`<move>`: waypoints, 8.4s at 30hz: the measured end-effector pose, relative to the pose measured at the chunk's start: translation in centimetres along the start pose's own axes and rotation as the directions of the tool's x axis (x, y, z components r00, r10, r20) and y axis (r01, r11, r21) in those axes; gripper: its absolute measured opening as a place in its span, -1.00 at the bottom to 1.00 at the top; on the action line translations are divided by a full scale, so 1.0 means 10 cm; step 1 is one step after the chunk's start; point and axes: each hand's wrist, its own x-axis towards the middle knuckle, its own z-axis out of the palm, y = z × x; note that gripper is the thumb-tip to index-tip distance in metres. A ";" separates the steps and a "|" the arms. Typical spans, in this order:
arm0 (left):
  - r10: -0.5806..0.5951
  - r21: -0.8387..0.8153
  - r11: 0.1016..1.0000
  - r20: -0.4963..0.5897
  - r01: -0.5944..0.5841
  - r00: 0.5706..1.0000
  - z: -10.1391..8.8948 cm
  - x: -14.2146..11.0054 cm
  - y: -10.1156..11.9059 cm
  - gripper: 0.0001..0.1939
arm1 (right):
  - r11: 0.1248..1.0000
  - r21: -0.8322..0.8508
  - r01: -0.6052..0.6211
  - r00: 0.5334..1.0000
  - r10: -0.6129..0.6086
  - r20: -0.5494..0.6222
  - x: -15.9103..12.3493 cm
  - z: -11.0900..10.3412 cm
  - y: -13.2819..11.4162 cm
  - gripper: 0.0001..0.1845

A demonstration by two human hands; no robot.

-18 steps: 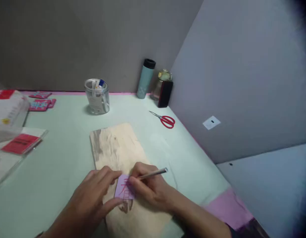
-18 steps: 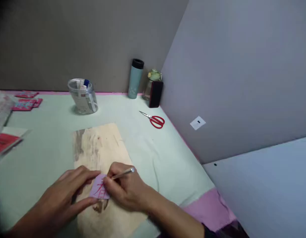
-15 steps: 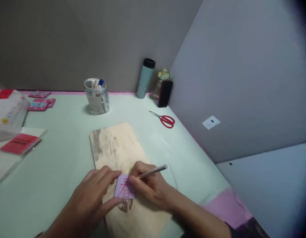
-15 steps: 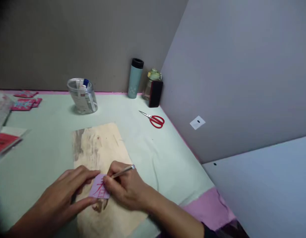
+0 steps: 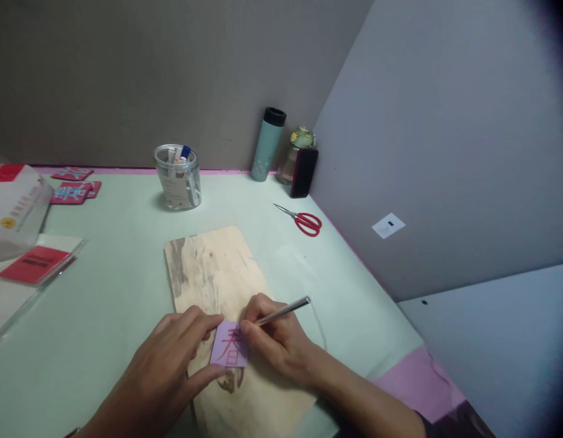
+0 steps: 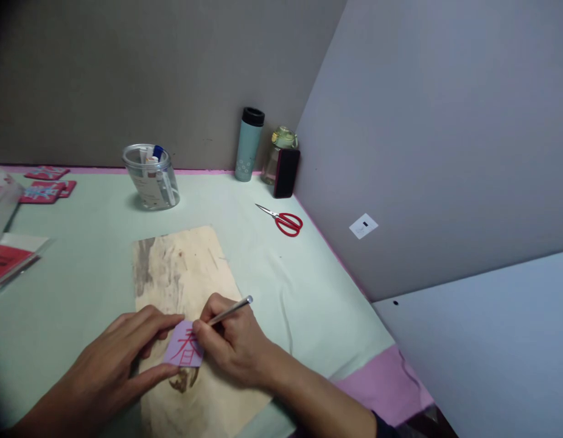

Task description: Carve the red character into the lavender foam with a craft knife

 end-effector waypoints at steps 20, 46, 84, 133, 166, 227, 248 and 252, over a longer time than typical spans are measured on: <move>0.009 0.021 1.000 0.025 -0.010 1.000 0.01 0.00 -0.04 -0.52 | 1.000 -0.013 -0.027 0.999 0.028 0.024 0.00 0.00 0.00 -0.77; 0.072 0.025 0.997 -0.116 -0.070 0.991 0.07 0.00 -0.01 -0.64 | 0.882 0.470 -0.042 0.946 0.186 -0.265 0.00 0.01 0.18 -0.66; 0.174 0.210 0.967 -0.144 -0.142 0.974 0.24 0.01 -0.18 -0.45 | 0.886 0.453 -0.105 0.922 0.257 -0.289 0.04 0.01 0.12 -0.72; 0.162 0.271 0.958 -0.233 -0.096 0.959 0.17 0.15 -0.01 -0.55 | 0.888 0.441 -0.128 0.951 0.237 -0.201 0.04 -0.01 0.06 -0.68; 0.148 0.184 0.977 -0.219 -0.108 0.964 0.11 0.10 -0.10 -0.55 | 0.963 0.185 -0.195 0.980 0.197 0.007 -0.01 -0.02 0.01 -0.84; 0.169 0.197 0.972 -0.229 -0.124 0.959 0.13 0.11 -0.14 -0.53 | 0.967 0.172 -0.188 0.982 0.191 0.001 0.01 -0.02 -0.02 -0.85; 0.194 0.208 0.967 -0.225 -0.147 0.955 0.08 0.12 -0.12 -0.56 | 0.988 0.066 -0.141 0.990 0.140 0.025 -0.01 -0.04 -0.04 -0.86; 0.188 0.207 0.968 -0.233 -0.140 0.954 0.09 0.13 -0.12 -0.56 | 0.985 0.085 -0.148 0.989 0.148 0.005 0.00 -0.02 -0.02 -0.86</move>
